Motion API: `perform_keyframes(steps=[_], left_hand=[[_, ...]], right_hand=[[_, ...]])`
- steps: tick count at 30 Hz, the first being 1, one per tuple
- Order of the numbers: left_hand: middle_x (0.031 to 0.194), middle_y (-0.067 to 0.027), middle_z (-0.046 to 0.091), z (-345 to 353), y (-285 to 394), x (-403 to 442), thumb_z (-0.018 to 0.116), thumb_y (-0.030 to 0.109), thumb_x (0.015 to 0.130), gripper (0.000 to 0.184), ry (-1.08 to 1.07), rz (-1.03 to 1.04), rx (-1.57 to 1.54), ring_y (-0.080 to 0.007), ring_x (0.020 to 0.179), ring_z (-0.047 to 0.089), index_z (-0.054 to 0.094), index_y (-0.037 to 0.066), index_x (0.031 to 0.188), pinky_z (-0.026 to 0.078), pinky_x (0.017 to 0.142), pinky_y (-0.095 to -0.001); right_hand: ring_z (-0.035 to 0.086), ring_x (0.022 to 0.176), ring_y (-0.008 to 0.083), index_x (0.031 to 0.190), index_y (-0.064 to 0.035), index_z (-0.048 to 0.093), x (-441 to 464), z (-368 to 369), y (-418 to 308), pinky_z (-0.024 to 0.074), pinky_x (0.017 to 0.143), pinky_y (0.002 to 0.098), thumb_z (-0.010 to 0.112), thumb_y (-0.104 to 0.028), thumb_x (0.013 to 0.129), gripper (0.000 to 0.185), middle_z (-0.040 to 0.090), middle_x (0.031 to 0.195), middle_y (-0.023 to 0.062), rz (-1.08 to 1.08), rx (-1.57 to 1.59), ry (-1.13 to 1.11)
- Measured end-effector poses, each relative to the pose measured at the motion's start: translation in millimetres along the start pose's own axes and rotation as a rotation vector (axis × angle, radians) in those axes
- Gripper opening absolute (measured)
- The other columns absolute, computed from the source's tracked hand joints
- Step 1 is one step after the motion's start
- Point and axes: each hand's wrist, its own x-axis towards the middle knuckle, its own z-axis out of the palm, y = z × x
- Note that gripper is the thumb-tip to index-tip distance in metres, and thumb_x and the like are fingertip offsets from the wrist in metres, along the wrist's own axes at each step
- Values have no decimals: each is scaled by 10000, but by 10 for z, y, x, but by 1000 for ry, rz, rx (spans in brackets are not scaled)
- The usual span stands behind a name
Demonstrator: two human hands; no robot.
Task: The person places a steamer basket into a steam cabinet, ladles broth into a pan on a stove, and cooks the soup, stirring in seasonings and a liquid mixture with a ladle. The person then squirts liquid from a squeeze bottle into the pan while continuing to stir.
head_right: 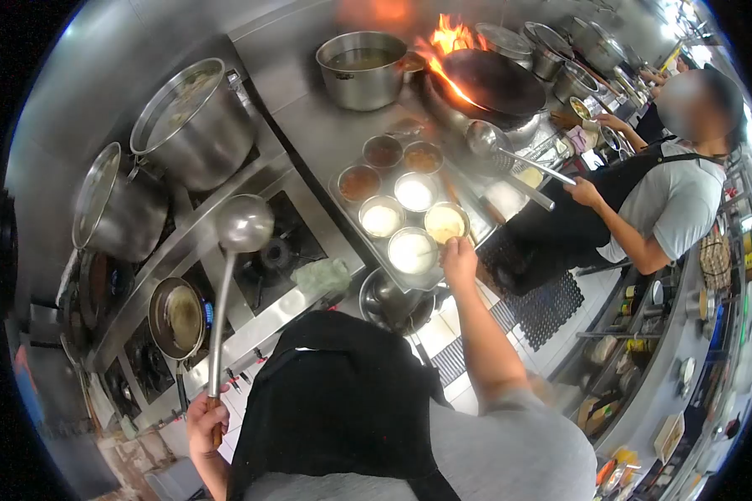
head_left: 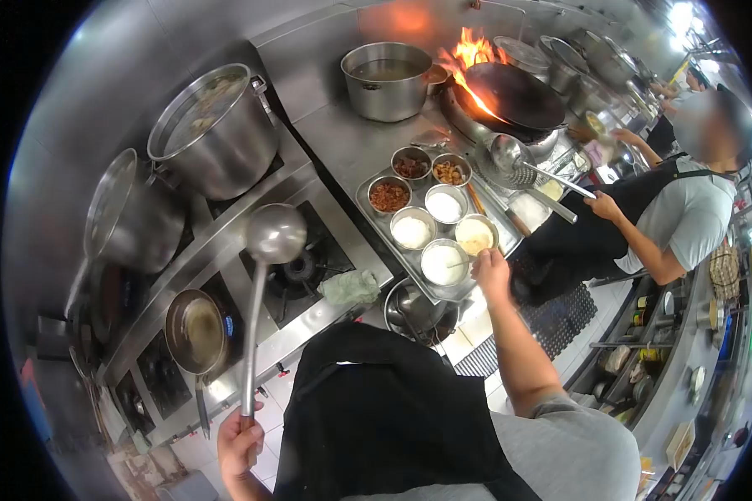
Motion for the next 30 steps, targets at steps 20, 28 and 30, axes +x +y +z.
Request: perform_keyframes(steps=[20, 28, 30], left_hand=[[697, 33, 557, 1059, 635, 901, 708, 183, 887, 182, -613, -311, 453, -60, 578, 545, 592, 64, 961, 458, 524, -221], [702, 46, 544, 982, 481, 816, 700, 144, 885, 236, -578, -277, 420, -58, 570, 536, 604, 41, 1073, 446, 512, -224], [711, 47, 548, 944, 437, 812, 702, 139, 883, 286, -570, -271, 405, -58, 571, 536, 609, 33, 1132, 445, 514, -223]], right_hand=[[641, 924, 415, 1047, -47, 607, 137, -563, -548, 517, 783, 496, 525, -166, 986, 157, 679, 967, 208, -626, -680, 127], [660, 877, 435, 1039, -14, 623, 393, -242, -59, 517, 787, 486, 499, -248, 1014, 266, 678, 906, 253, -231, -500, 209], [663, 609, 250, 1010, 8, 605, 557, -241, 197, 532, 579, 382, 512, -227, 1032, 253, 671, 780, 164, -122, -191, 295]])
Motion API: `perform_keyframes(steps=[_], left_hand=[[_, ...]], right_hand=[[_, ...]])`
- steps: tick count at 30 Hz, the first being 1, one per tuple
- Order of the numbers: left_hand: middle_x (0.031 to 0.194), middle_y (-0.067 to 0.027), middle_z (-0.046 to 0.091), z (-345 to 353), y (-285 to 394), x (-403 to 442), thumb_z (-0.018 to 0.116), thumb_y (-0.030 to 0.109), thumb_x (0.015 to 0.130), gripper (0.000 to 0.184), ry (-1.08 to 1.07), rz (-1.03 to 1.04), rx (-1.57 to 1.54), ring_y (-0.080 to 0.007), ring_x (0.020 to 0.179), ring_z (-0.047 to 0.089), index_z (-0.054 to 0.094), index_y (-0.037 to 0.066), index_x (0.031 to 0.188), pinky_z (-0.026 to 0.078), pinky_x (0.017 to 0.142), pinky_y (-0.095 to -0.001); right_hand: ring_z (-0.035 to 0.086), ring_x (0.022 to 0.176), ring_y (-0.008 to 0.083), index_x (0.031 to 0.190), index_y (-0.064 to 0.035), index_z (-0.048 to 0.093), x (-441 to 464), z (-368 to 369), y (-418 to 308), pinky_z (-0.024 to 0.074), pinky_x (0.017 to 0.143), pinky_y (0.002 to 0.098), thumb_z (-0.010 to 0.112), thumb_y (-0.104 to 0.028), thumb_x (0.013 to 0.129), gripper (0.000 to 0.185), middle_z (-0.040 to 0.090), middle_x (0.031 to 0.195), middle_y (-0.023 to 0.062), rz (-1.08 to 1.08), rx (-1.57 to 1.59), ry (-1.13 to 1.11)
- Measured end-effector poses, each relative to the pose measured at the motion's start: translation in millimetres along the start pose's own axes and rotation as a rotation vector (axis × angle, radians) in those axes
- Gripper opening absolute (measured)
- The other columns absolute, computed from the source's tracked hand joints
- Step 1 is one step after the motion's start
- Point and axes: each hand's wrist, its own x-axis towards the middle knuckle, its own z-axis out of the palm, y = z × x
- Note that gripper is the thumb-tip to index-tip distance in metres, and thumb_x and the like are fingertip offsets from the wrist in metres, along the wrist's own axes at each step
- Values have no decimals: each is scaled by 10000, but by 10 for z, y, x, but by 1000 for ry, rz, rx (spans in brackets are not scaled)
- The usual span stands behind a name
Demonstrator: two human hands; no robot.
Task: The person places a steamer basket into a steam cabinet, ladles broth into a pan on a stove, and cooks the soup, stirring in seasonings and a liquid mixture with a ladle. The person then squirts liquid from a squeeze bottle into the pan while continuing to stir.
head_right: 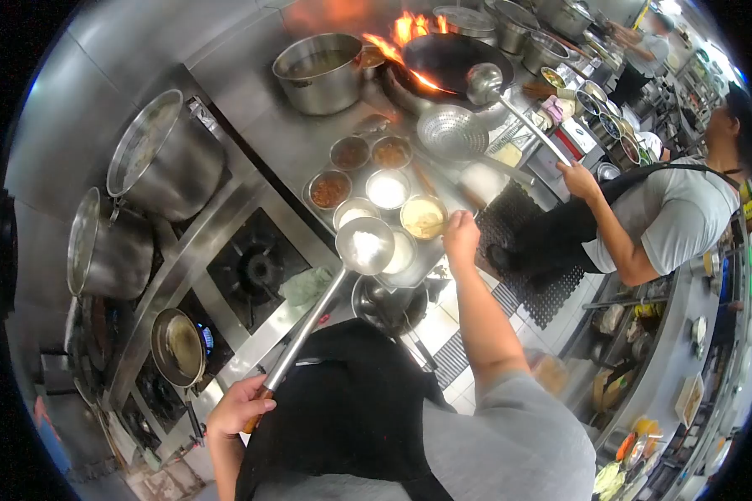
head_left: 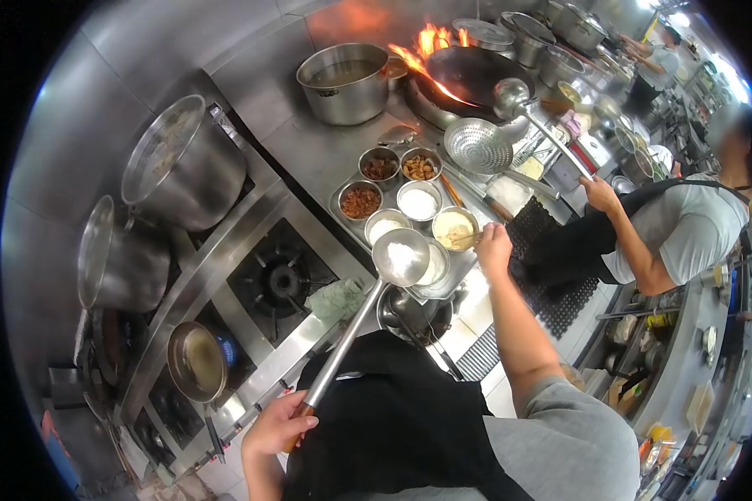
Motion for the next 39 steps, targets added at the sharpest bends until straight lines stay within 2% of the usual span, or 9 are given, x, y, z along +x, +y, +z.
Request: perform_keyframes(steps=[5, 13, 19, 22, 25, 29, 33, 35, 39], left_hand=[[737, 46, 566, -14, -122, -5, 704, 139, 886, 476, 20, 30, -34, -58, 569, 534, 565, 34, 1330, 440, 525, -220], [721, 45, 549, -7, -11, 51, 700, 174, 894, 396, 5, 54, 6, -61, 560, 529, 587, 24, 1243, 437, 507, -226], [684, 47, 515, -5, 104, 143, 698, 196, 894, 294, -42, 59, 30, -65, 528, 512, 606, 35, 1122, 428, 483, -229], [675, 50, 507, -47, 38, 149, 697, 188, 891, 254, -63, 49, -7, -65, 519, 505, 611, 39, 1078, 427, 480, -229], [681, 53, 508, -99, -107, 134, 694, 174, 889, 224, -62, 48, -25, -62, 524, 503, 612, 40, 1048, 424, 480, -228], [698, 56, 516, -55, -113, 34, 690, 153, 888, 207, 19, 40, -60, -52, 549, 507, 612, 36, 1039, 420, 495, -220], [703, 57, 521, -52, -148, -66, 690, 151, 890, 207, 36, 19, -104, -49, 562, 512, 613, 39, 1045, 420, 508, -214], [705, 56, 524, -37, -126, -95, 691, 160, 894, 209, 78, 34, -105, -49, 566, 516, 611, 39, 1045, 423, 515, -212], [706, 49, 532, -75, -139, -42, 693, 183, 898, 207, 77, 67, -73, -54, 560, 518, 607, 46, 1027, 423, 503, -215]], right_hand=[[595, 527, 167, 974, 10, 586, 121, -116, 126, 510, 477, 315, 505, -191, 1035, 226, 609, 711, 87, 223, 308, 26], [602, 549, 147, 967, -24, 590, 58, -527, -315, 545, 492, 309, 500, -234, 1044, 241, 593, 705, 59, 254, 491, 38], [605, 596, 104, 982, -19, 637, -200, -456, -1031, 518, 561, 257, 543, -223, 1035, 231, 627, 723, 22, -247, 193, 26], [689, 746, 290, 1022, -7, 653, -40, -264, -1186, 526, 712, 400, 548, -261, 1019, 275, 677, 781, 175, -127, 264, -29], [610, 606, 144, 1002, -5, 645, 345, 310, -881, 506, 613, 303, 559, -236, 1026, 247, 648, 701, 85, -398, -21, 90], [645, 642, 172, 1000, 3, 639, 503, 849, -690, 517, 632, 341, 551, -227, 1020, 247, 664, 714, 123, -460, -245, 126], [691, 681, 182, 1011, 18, 649, 714, 1188, -222, 535, 621, 345, 541, -208, 1017, 251, 708, 755, 139, -123, 9, -15], [625, 943, 507, 997, 5, 677, 719, 1031, -280, 482, 845, 549, 500, -299, 985, 352, 672, 955, 294, -24, 83, 6], [675, 790, 417, 963, 45, 667, 871, 858, 26, 532, 755, 480, 544, -265, 979, 333, 685, 857, 261, -4, 164, 73]])
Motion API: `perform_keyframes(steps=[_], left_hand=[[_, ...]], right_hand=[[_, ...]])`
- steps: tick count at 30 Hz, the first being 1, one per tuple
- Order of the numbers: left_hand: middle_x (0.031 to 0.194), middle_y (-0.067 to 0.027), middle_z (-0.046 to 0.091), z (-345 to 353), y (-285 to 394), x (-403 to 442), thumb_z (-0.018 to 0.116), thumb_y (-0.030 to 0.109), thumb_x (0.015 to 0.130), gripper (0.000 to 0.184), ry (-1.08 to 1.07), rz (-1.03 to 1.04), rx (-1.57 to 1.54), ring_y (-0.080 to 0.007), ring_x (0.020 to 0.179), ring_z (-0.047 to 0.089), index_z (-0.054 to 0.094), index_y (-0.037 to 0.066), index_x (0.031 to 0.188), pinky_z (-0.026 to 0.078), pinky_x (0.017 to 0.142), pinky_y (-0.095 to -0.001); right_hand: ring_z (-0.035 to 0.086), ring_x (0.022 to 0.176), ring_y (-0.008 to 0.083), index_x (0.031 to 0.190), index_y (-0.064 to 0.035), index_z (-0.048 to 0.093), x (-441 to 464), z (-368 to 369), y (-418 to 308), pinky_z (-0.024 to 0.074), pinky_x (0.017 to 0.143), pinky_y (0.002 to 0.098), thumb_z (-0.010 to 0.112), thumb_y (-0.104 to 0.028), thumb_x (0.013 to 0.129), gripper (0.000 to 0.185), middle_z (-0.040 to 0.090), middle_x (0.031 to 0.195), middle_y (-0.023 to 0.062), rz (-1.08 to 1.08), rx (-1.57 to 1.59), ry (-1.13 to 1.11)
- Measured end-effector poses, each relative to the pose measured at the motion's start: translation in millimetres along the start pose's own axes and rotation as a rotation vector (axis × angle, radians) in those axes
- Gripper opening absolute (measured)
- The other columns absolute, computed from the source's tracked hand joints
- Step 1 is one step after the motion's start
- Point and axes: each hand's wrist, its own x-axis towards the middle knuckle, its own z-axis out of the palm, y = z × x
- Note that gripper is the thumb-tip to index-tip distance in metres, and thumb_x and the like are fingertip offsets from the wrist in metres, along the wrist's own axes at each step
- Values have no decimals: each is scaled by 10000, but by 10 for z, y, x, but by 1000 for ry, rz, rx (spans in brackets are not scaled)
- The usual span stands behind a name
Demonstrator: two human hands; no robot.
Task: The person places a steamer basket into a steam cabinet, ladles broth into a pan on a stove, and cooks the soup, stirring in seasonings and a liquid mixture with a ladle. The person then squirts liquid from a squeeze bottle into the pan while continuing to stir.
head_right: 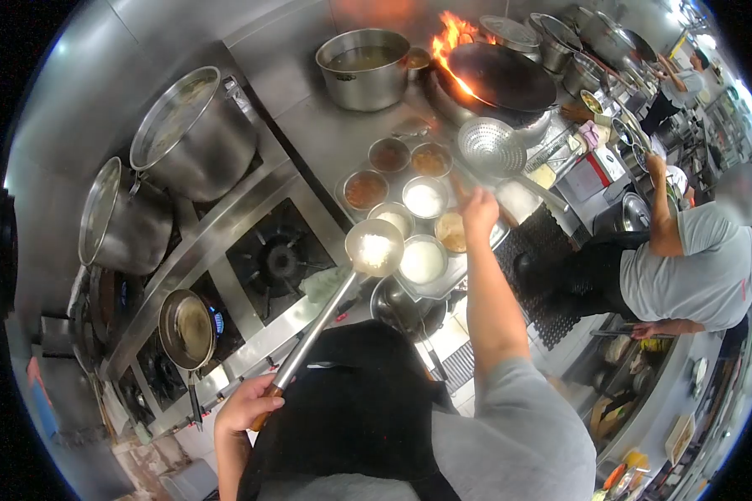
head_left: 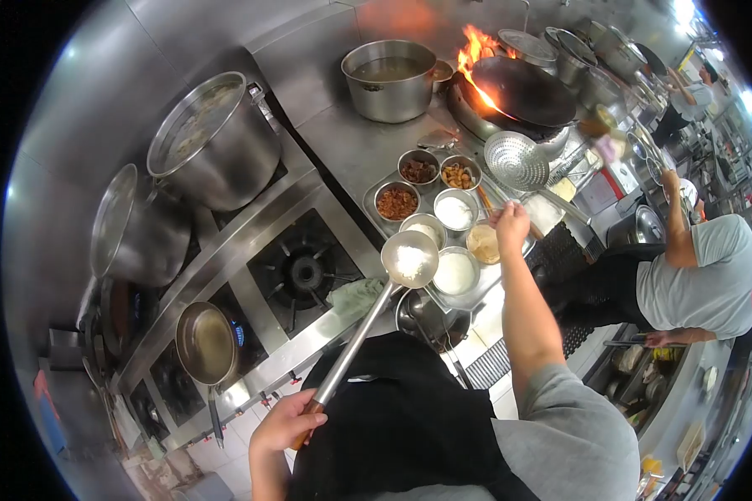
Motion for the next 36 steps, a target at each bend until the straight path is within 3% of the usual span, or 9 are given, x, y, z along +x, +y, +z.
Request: perform_keyframes(steps=[5, 12, 14, 18, 21, 22, 25, 31, 36], left_hand=[[702, 33, 546, 21, 175, 113, 694, 223, 899, 211, -67, -18, -6, -68, 543, 529, 599, 60, 996, 439, 479, -225], [733, 34, 550, 50, 103, 161, 694, 245, 895, 367, -121, -7, -41, -66, 572, 539, 610, 47, 1192, 450, 500, -217], [748, 30, 552, 54, 56, 117, 692, 245, 899, 486, -126, 22, -84, -63, 598, 541, 575, 51, 1330, 453, 523, -214], [746, 21, 550, 44, -84, -26, 681, 240, 909, 533, -55, 88, -162, -63, 610, 535, 545, 58, 1392, 449, 534, -214], [744, -9, 548, 155, -95, -111, 637, 209, 947, 518, -43, 266, -351, -78, 608, 534, 503, 65, 1426, 450, 535, -230], [749, -18, 549, 181, -132, -82, 619, 195, 962, 519, -47, 357, -399, -83, 609, 534, 479, 69, 1445, 454, 543, -237], [823, -23, 575, 328, -151, 3, 547, 158, 1019, 516, 49, 600, -418, -107, 657, 563, 383, 75, 1501, 500, 633, -271], [1080, -78, 636, 358, -726, -580, 582, 181, 1013, 467, 600, 660, -245, -166, 1079, 596, 470, 38, 1443, 467, 978, -331], [1086, -97, 678, 858, -1970, -1107, 604, 168, 1001, 400, 1095, 413, -509, -175, 1065, 631, 548, -3, 1358, 476, 974, -317]], right_hand=[[657, 627, 156, 1024, 39, 642, -581, -655, -1145, 542, 587, 294, 541, -218, 1034, 276, 673, 755, 84, 193, 475, -229], [672, 659, 235, 1014, 23, 652, -1029, -1127, -1272, 531, 666, 367, 562, -261, 1006, 298, 685, 748, 126, -76, -61, -75], [672, 892, 399, 1126, 15, 644, -993, -1125, -906, 520, 814, 432, 618, -258, 953, 325, 711, 964, 222, 41, -387, -383], [450, 1295, 466, 1436, 68, 420, -1482, -975, -1036, 345, 1110, 498, 726, -239, 877, 707, 475, 1420, 311, -532, -557, -81], [451, 1352, 395, 1437, 47, 452, -2088, -628, -1483, 366, 1122, 440, 704, -284, 922, 662, 486, 1438, 272, -342, -165, -613], [489, 1340, 314, 1432, 31, 476, -2456, -570, -1954, 397, 1104, 398, 690, -306, 946, 628, 527, 1424, 226, 53, 120, -980], [532, 1285, 242, 1480, 10, 409, -3467, -351, -2575, 426, 1073, 378, 627, -208, 991, 578, 592, 1335, 162, 66, 491, -1632], [649, 871, 256, 1420, 15, 380, -4328, -106, -3208, 553, 790, 406, 542, -64, 913, 538, 636, 1003, 150, 564, 687, -1765], [554, 538, 194, 1351, -12, 468, -4631, 474, -2839, 480, 508, 355, 562, -77, 821, 542, 567, 732, 68, 591, 317, -1763]])
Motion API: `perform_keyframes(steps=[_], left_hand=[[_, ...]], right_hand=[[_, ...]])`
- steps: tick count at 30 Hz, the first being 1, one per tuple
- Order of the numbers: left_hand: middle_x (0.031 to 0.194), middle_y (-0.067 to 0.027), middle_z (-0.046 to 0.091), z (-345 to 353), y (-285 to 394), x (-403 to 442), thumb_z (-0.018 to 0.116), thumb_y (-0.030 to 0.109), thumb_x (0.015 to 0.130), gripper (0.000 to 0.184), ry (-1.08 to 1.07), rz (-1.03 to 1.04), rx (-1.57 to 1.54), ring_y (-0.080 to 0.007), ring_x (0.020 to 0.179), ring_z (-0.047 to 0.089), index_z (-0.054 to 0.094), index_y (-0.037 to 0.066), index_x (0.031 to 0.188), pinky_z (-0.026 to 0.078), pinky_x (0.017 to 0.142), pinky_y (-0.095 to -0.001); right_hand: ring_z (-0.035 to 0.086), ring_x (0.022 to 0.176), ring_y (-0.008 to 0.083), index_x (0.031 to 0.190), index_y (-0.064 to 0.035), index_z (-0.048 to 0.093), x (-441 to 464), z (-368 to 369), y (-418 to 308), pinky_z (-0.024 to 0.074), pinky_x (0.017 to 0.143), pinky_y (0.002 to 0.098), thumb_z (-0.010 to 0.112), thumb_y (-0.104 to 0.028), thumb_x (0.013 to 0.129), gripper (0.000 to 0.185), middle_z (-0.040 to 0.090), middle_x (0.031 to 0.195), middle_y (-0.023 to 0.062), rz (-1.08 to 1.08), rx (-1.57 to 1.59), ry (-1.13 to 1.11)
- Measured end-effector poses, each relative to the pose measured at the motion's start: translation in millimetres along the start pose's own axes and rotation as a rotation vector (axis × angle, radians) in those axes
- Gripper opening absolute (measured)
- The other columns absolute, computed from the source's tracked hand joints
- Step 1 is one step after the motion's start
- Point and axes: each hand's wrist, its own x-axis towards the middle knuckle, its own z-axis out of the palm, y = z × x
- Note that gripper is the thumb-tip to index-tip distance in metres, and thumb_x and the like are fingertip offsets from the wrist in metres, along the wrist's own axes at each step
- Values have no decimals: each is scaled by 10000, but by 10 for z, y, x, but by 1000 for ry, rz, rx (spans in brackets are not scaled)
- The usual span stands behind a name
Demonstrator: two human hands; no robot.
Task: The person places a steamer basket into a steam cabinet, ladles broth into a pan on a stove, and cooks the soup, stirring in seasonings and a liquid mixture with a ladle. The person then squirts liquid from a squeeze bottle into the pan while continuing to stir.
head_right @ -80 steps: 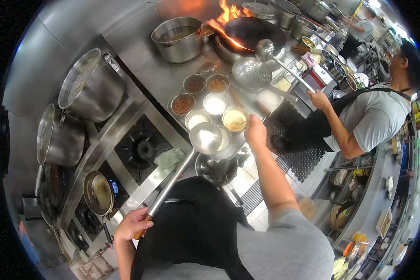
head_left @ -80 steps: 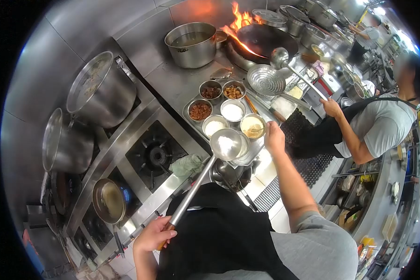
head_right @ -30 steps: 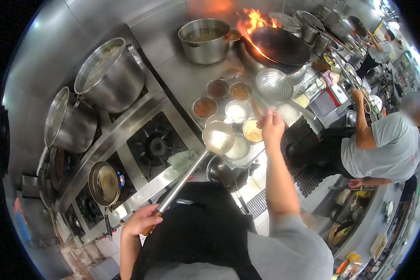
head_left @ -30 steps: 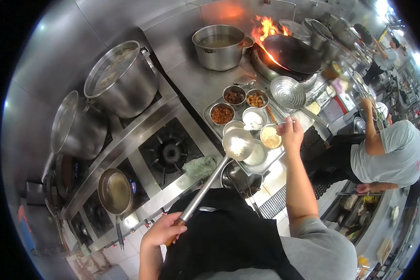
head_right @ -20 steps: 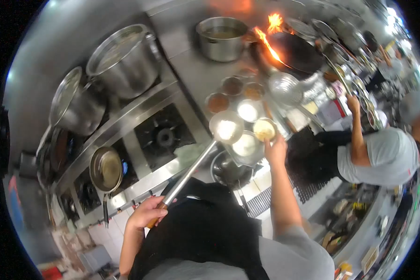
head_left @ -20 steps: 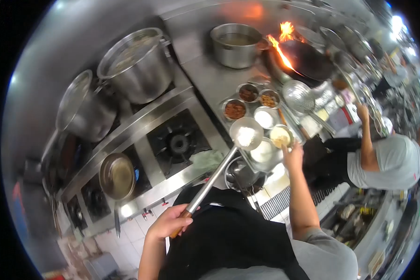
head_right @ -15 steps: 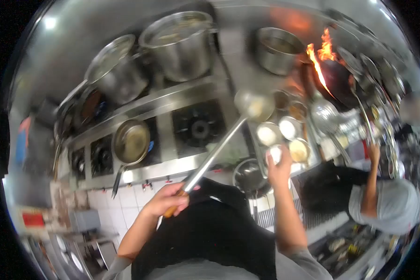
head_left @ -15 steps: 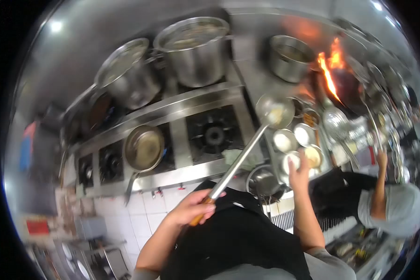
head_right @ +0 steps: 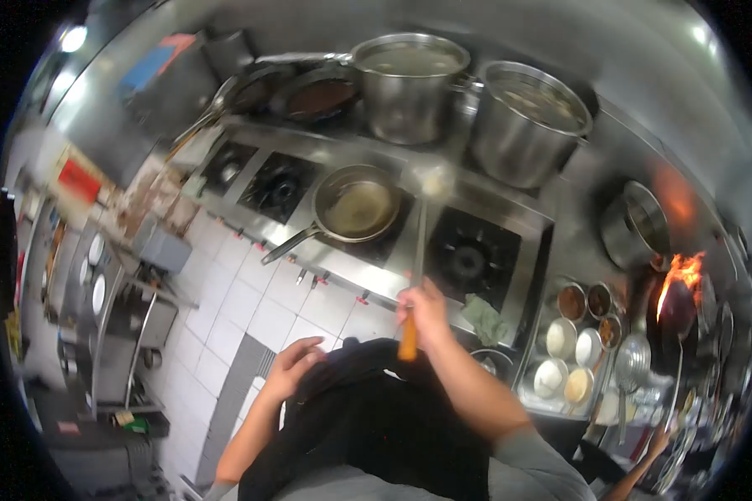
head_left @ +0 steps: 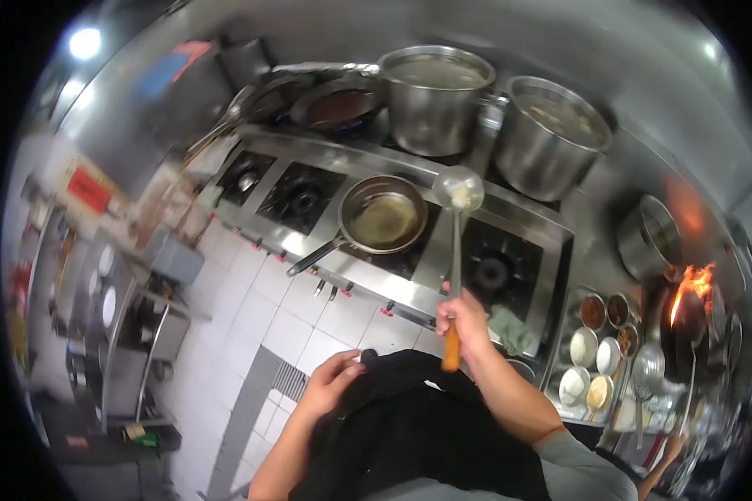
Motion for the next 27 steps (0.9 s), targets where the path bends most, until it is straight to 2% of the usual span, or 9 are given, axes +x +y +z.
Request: perform_keyframes(steps=[4, 7, 10, 11, 13, 16, 21, 24, 27], left_hand=[[1043, -120, 698, -539, -1274, -956, 607, 104, 958, 344, 634, -201, -91, -179, 925, 677, 588, -16, 1280, 536, 835, -308], [1023, -113, 702, -635, -1556, -1693, 584, 142, 951, 357, 1022, -266, -233, -188, 901, 682, 595, -20, 1269, 532, 799, -295], [1057, -105, 695, -674, -1591, -2265, 620, 148, 948, 374, 1250, -240, -334, -179, 918, 679, 597, -2, 1290, 527, 785, -279], [1073, -104, 693, -688, -1592, -2434, 638, 147, 943, 376, 1297, -230, -333, -174, 922, 677, 602, 3, 1289, 529, 788, -278], [1114, -103, 691, -763, -1721, -2771, 670, 152, 936, 363, 1416, -210, -313, -154, 942, 674, 625, 18, 1271, 535, 803, -280], [1133, -129, 704, -903, -1919, -3190, 651, 174, 940, 354, 1529, -226, 1, -214, 1029, 669, 639, 8, 1252, 527, 899, -336], [1100, -163, 708, -904, -1591, -3682, 691, 208, 888, 363, 1553, -419, 226, -254, 979, 684, 667, 27, 1202, 533, 889, -355], [1158, -192, 673, -851, -1568, -4270, 731, 244, 844, 423, 1517, -602, 411, -323, 1019, 669, 670, 32, 1205, 531, 904, -412], [1174, -205, 667, -743, -1660, -5213, 738, 244, 821, 440, 1623, -904, 498, -367, 1072, 647, 674, 41, 1206, 517, 945, -435]], right_hand=[[578, 548, 169, 1216, 4, 557, 700, -46, 334, 492, 495, 367, 595, -87, 833, 395, 572, 737, 92, -13, -536, -35], [688, 1019, 384, 1316, 66, 551, 1586, -401, 934, 543, 890, 442, 679, -203, 838, 563, 678, 1101, 286, -668, -1282, 168], [572, 1248, 423, 1367, 72, 523, 1644, -118, 799, 443, 1058, 421, 677, -226, 843, 622, 610, 1287, 307, -442, -1322, 130], [668, 1064, 392, 1416, 49, 485, 1855, -223, 929, 534, 899, 428, 690, -235, 861, 657, 655, 1224, 268, -520, -1474, 111], [475, 533, 108, 1270, -37, 569, 1806, -121, 767, 377, 425, 270, 688, -192, 911, 409, 562, 805, 50, 189, -549, -121], [389, 480, 87, 1050, -108, 511, 2169, -318, 544, 343, 407, 254, 638, -271, 973, 221, 468, 689, -25, 480, -190, -378], [413, 497, 104, 1059, -133, 525, 2086, 68, 907, 362, 422, 272, 606, -263, 1007, 161, 463, 712, -19, 172, -731, -103], [441, 518, 97, 1141, -109, 520, 2458, -230, 692, 386, 434, 270, 622, -314, 1000, 268, 495, 726, -3, 487, -129, -400], [564, 618, 187, 1211, -52, 565, 2725, -296, 713, 507, 565, 341, 613, -310, 1000, 337, 605, 834, 52, 188, -839, -188]])
